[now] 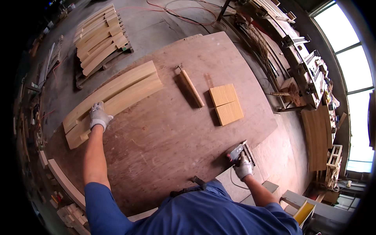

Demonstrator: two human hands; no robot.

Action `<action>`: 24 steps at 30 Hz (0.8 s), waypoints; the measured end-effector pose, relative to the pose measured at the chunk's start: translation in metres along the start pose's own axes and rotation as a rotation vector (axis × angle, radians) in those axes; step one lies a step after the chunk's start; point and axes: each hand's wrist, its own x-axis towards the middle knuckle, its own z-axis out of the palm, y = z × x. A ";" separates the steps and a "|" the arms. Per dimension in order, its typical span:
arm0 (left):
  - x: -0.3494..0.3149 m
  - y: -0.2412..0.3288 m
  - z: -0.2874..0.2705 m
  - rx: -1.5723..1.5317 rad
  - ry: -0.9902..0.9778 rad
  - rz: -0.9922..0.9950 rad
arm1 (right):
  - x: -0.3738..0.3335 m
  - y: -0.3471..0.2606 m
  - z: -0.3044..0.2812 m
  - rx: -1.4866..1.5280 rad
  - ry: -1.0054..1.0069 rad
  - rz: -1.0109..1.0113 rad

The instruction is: The person picks up wooden blocks and planks, applies glue to the blocks, and uses a nail gun to fasten them together on a workbench. The person handles multiple pieces, aligns them, and secures them with nails.

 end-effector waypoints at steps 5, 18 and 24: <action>-0.048 0.016 -0.003 0.231 -0.106 0.203 | 0.059 0.004 -0.035 0.058 0.099 0.381; -0.220 0.088 0.032 -0.160 -0.171 0.047 | 0.156 0.010 -0.066 0.185 0.303 0.312; -0.261 0.097 0.043 -0.470 -0.206 -0.082 | 0.125 0.019 -0.052 0.263 0.305 0.279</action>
